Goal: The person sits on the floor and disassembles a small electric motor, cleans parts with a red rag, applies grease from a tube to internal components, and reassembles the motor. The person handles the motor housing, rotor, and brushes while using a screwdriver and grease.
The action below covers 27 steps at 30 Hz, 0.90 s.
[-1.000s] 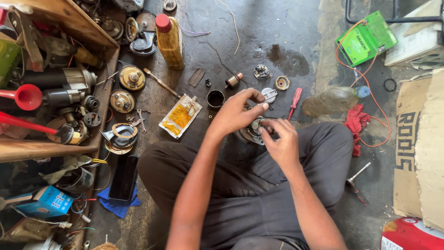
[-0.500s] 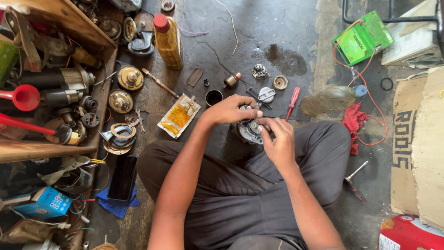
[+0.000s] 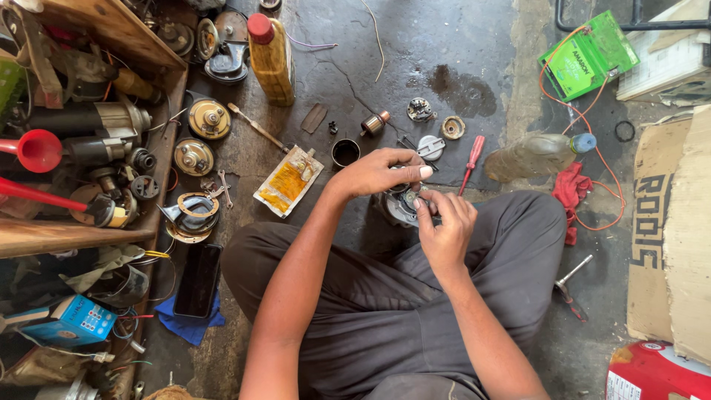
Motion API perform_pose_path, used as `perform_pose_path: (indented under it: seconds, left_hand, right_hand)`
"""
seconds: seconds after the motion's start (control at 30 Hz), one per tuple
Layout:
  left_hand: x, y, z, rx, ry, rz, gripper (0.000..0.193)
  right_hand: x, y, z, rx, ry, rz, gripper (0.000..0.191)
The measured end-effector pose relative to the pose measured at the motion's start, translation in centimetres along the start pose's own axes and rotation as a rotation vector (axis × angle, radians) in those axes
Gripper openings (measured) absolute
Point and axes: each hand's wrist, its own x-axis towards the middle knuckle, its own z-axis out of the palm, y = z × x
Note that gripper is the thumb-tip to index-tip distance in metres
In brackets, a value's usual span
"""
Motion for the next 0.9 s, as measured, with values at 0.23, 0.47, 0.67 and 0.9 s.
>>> perform_pose_path:
  seconds: [0.23, 0.47, 0.67, 0.9]
  left_hand:
    - [0.1, -0.4, 0.1, -0.021, 0.004, 0.003, 0.042]
    - [0.2, -0.9, 0.3, 0.015, 0.026, 0.017, 0.042]
    - [0.1, -0.5, 0.3, 0.041, 0.044, -0.017, 0.045]
    - [0.0, 0.1, 0.0, 0.101, 0.019, -0.036, 0.051]
  right_hand:
    - [0.4, 0.5, -0.4, 0.230, -0.031, 0.119, 0.016]
    - [0.6, 0.9, -0.4, 0.268, -0.060, 0.069, 0.015]
    - [0.6, 2.1, -0.5, 0.417, -0.151, 0.187, 0.012]
    - [0.5, 2.2, -0.3, 0.442, -0.095, 0.340, 0.013]
